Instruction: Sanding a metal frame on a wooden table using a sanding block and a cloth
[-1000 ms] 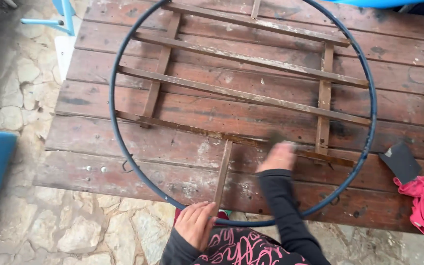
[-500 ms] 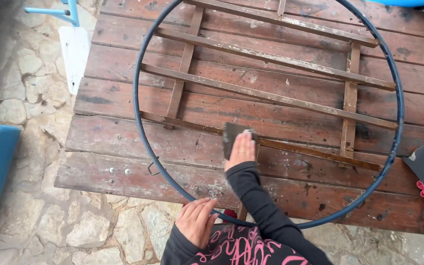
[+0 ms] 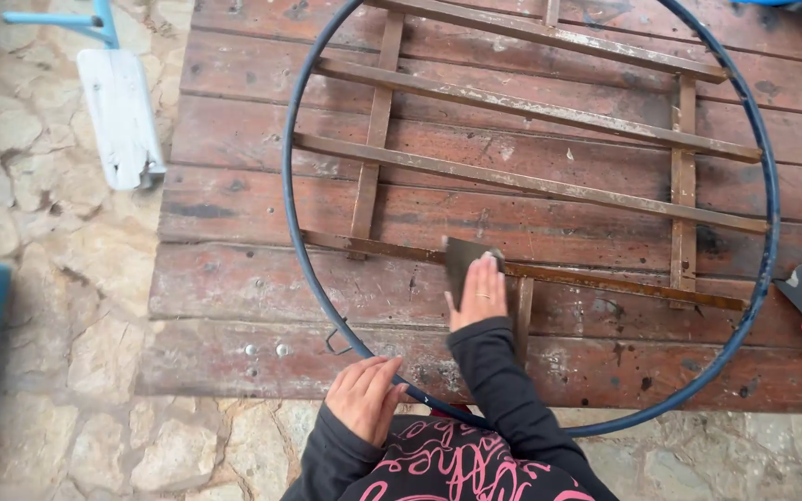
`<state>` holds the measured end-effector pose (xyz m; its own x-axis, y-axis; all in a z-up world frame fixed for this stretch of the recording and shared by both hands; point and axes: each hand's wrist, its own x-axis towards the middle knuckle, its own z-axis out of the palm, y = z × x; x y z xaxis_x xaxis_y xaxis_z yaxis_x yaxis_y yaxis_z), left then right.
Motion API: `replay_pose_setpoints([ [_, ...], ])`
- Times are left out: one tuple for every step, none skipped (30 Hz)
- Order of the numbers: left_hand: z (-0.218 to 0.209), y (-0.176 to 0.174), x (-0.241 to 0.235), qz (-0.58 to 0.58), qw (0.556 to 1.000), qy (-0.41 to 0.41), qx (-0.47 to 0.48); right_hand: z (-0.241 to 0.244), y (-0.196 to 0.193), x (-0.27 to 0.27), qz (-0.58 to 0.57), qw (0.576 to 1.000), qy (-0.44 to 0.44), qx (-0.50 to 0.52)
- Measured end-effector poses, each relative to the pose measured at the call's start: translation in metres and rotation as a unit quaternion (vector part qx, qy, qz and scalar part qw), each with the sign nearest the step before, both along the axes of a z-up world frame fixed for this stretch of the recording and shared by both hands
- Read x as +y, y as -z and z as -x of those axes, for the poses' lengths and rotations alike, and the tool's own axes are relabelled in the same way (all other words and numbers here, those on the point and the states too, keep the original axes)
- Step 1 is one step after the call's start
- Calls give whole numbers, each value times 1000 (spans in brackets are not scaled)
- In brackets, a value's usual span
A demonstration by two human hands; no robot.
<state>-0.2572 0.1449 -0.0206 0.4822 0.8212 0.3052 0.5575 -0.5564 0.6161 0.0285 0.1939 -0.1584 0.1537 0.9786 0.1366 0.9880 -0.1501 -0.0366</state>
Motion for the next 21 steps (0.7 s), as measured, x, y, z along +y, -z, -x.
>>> replay_pose_setpoints([
  [7, 12, 5, -8, 1000, -16, 17, -23, 0, -4, 1, 998, 48, -45],
  [15, 23, 7, -12, 999, -33, 35, -45, 0, -11, 5, 992, 94, -89],
  [23, 33, 13, -10, 999, -25, 31, -68, 8, -20, 8, 991, 101, -92],
  [33, 42, 16, -5, 997, -37, 62, -88, 18, -28, 16, 980, 191, -51],
  [42, 50, 19, 0, 995, -48, 92, -109, 28, -37, 23, 960, 278, -10],
  [47, 51, 23, 0, 995, -43, 91, -67, 10, -18, 23, 959, 283, -11],
  [51, 51, 26, -19, 994, -67, 81, -26, -9, 1, 62, 971, 221, -72],
  [53, 51, 31, -40, 992, -94, 69, 13, -27, 25, 98, 974, 154, -133],
  [61, 59, 34, -40, 993, -92, 67, 30, -17, 18, 97, 974, 156, -135],
  [67, 68, 37, -25, 994, -93, 41, 46, -7, 12, 55, 991, 79, -93],
  [74, 76, 41, -11, 995, -94, 15, 61, 3, 6, 12, 999, 2, -50],
  [82, 75, 39, -14, 996, -93, 11, 29, 5, -1, 9, 999, 3, -53],
  [90, 74, 38, 5, 992, -125, 9, -3, 6, -7, 2, 990, 97, -100],
  [98, 74, 33, 27, 987, -160, 7, -35, 8, -15, -4, 972, 186, -146],
  [97, 79, 36, 26, 986, -162, 4, -42, 14, -6, -6, 972, 184, -148],
  [102, 83, 30, 77, 979, -190, -12, -42, 22, -4, -35, 972, 183, -144],
  [108, 87, 24, 128, 967, -217, -29, -41, 31, -2, -65, 971, 182, -139],
  [103, 102, 23, 128, 965, -226, -26, -3, 25, 7, -64, 974, 174, -134],
  [99, 117, 22, 239, 929, -256, -122, 37, 18, 15, -18, 988, 106, -113],
  [94, 133, 27, 340, 872, -277, -219, 74, 10, 25, 25, 995, 38, -93],
  [84, 146, 32, 336, 871, -284, -220, 66, 19, 25, 22, 995, 31, -91],
])
